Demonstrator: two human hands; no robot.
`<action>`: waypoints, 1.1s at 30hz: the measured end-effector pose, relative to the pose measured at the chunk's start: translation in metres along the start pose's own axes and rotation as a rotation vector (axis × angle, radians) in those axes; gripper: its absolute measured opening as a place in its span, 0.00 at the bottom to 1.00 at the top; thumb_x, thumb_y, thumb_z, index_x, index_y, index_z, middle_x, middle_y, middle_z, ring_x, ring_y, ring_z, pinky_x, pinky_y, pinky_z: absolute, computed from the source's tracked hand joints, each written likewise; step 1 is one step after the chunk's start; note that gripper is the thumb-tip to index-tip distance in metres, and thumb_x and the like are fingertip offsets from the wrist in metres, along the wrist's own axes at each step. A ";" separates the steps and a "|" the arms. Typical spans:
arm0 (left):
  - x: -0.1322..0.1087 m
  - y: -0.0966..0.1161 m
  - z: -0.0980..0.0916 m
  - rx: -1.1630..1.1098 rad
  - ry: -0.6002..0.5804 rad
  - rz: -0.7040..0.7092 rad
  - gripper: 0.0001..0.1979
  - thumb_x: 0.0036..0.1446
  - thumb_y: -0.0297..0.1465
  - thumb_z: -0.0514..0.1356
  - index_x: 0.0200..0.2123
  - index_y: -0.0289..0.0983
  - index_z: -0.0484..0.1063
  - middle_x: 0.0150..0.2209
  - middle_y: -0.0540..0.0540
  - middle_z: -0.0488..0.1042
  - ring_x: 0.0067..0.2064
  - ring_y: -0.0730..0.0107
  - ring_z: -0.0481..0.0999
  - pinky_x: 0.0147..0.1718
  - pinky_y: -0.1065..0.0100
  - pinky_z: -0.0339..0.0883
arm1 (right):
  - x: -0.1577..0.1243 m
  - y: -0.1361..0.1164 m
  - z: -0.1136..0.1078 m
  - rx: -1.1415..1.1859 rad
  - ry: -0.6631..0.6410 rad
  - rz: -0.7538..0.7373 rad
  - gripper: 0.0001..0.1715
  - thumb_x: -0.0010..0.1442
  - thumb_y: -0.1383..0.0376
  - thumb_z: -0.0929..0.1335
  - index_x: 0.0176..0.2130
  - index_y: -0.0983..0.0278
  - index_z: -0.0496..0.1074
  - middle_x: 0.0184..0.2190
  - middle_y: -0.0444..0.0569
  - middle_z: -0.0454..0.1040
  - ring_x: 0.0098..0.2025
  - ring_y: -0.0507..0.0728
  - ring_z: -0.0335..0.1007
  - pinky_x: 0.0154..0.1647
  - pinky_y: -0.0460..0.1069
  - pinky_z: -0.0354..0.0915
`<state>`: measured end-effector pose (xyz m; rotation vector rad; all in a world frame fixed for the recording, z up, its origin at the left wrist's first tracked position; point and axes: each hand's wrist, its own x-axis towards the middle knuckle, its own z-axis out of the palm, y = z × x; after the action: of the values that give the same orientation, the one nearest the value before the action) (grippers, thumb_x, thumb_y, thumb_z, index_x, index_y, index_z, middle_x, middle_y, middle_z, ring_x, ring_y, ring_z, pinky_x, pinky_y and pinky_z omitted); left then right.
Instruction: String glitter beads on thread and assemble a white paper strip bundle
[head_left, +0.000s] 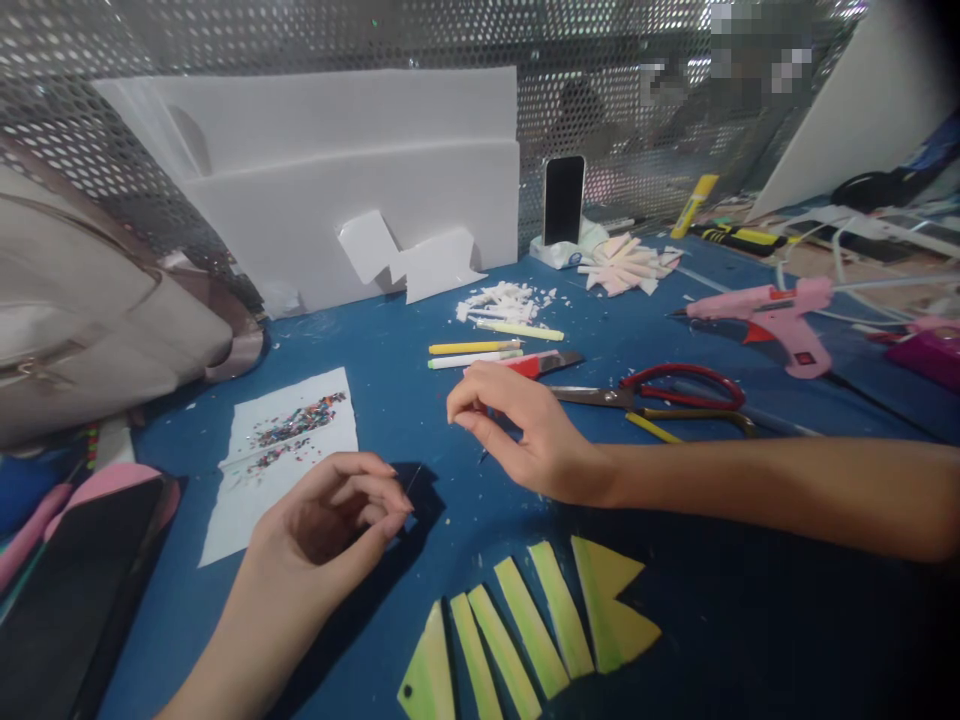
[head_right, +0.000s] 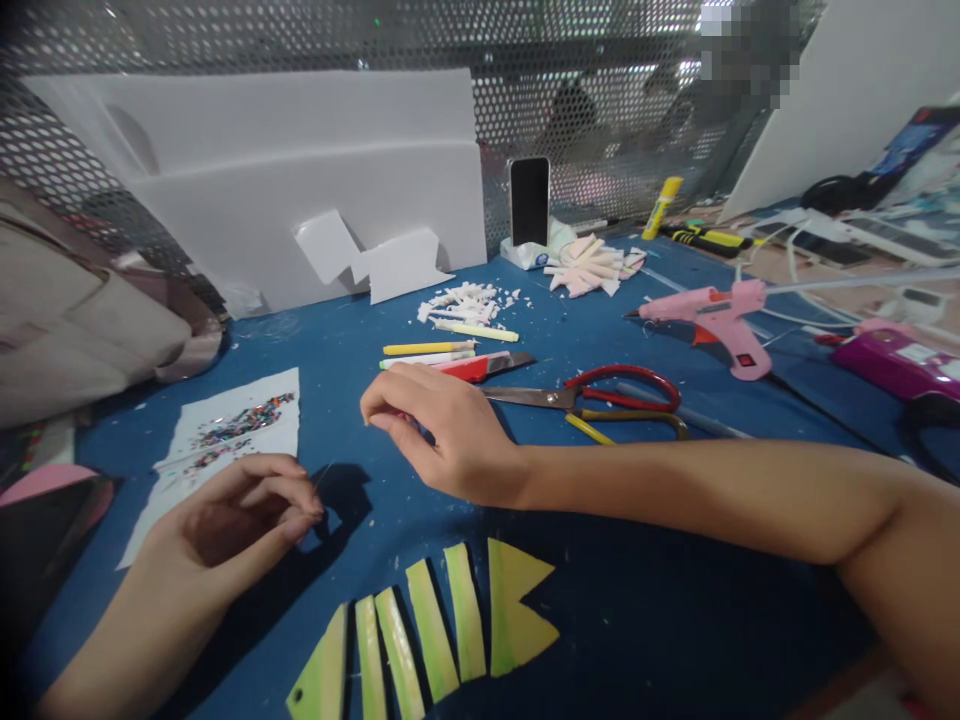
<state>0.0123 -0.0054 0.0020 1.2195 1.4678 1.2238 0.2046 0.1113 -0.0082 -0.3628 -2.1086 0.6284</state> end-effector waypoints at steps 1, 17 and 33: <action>0.000 0.000 0.000 0.006 -0.001 0.003 0.09 0.54 0.28 0.64 0.39 0.41 0.70 0.29 0.53 0.75 0.31 0.74 0.72 0.33 0.73 0.68 | 0.000 0.000 0.000 -0.016 -0.002 -0.010 0.08 0.68 0.71 0.60 0.37 0.64 0.66 0.33 0.46 0.66 0.35 0.52 0.59 0.40 0.49 0.59; 0.002 -0.004 -0.003 0.079 -0.060 -0.001 0.05 0.55 0.31 0.65 0.35 0.39 0.73 0.30 0.50 0.78 0.33 0.71 0.77 0.35 0.72 0.71 | -0.003 -0.001 0.002 -0.374 -0.247 -0.391 0.10 0.68 0.70 0.61 0.42 0.65 0.70 0.38 0.48 0.75 0.37 0.54 0.63 0.38 0.50 0.58; 0.004 -0.009 -0.003 -0.042 -0.147 -0.026 0.13 0.55 0.30 0.67 0.42 0.40 0.69 0.24 0.55 0.75 0.31 0.75 0.76 0.36 0.75 0.70 | -0.002 -0.003 0.005 -0.229 -0.334 -0.372 0.07 0.66 0.70 0.62 0.39 0.65 0.69 0.37 0.47 0.73 0.37 0.53 0.60 0.41 0.48 0.60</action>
<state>0.0076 -0.0028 -0.0060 1.2312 1.3401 1.1182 0.2015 0.1063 -0.0107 0.0198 -2.4923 0.2390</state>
